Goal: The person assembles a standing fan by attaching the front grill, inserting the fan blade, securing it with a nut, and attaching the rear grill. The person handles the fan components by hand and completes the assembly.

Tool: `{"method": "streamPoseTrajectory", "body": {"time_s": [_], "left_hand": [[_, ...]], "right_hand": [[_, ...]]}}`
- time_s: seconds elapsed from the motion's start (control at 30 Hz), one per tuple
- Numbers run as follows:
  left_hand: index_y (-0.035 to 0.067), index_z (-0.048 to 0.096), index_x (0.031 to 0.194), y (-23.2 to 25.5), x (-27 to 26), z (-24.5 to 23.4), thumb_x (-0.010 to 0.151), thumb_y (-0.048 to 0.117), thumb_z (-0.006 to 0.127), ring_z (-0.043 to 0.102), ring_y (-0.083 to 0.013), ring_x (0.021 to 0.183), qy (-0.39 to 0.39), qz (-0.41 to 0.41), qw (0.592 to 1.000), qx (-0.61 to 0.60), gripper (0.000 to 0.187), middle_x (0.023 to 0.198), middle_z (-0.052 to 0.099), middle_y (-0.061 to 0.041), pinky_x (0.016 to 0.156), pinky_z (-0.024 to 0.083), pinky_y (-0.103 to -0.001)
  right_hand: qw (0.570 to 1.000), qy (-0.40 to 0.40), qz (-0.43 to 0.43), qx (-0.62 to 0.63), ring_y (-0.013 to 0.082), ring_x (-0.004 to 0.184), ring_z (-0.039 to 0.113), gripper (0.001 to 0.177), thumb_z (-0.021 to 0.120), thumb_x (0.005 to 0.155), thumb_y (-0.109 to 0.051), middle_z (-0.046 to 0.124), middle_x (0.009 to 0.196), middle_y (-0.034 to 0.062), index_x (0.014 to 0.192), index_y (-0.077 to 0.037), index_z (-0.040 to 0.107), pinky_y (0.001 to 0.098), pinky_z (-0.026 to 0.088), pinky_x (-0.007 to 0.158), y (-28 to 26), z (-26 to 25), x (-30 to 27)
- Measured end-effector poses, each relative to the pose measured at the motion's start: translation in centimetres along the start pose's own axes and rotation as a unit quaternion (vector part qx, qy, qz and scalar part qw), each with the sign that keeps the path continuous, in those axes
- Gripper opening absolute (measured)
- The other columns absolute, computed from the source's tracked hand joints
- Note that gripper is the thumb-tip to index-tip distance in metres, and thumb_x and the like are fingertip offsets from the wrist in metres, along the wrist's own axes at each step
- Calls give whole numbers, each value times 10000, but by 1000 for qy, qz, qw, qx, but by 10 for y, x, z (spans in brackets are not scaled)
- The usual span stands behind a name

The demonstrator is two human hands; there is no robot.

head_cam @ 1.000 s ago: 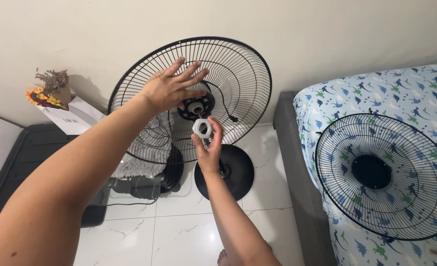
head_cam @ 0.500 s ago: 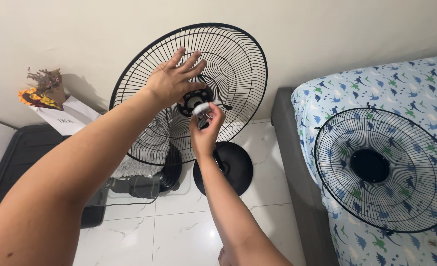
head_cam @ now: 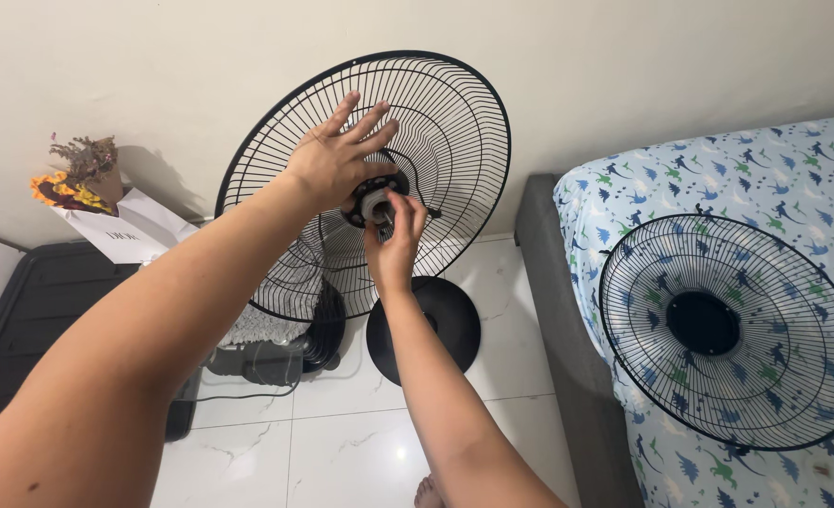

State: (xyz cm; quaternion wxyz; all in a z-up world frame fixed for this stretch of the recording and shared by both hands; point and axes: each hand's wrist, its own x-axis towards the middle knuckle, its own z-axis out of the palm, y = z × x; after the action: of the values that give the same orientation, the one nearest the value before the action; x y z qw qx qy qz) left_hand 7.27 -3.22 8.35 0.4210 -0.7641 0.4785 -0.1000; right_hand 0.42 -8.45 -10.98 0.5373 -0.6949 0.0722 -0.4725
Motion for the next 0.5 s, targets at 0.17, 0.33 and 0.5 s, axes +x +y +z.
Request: {"method": "streamPoseTrajectory", "body": {"time_s": [0.17, 0.33, 0.5], "left_hand": [[498, 312, 1544, 2, 1, -6, 557, 690, 851, -50, -273, 1566, -24, 2, 1000, 8, 1141, 1715, 63, 5, 1210, -80, -581], [509, 320, 1535, 0, 4, -1, 565, 652, 862, -49, -287, 1556, -15, 4, 1000, 8, 1120, 1709, 74, 0, 1192, -73, -588], [490, 329, 1542, 2, 7, 4, 637, 640, 830, -30, -279, 1561, -9, -2, 1000, 16, 1045, 1704, 99, -17, 1203, -66, -586]], "right_hand": [[995, -3, 99, 6, 245, 1006, 608, 639, 871, 757, -53, 541, 1174, 114, 1314, -47, 559, 364, 558, 885, 2, 2, 2], [992, 1, 126, -8, 196, 841, 626, 608, 920, 756, -259, 618, 995, 95, 1200, -20, 578, 334, 578, 698, 7, 4, 9], [985, -11, 167, -37, 178, 681, 609, 600, 898, 769, -342, 619, 822, 82, 1166, -11, 593, 321, 538, 608, -4, -1, 18]]}}
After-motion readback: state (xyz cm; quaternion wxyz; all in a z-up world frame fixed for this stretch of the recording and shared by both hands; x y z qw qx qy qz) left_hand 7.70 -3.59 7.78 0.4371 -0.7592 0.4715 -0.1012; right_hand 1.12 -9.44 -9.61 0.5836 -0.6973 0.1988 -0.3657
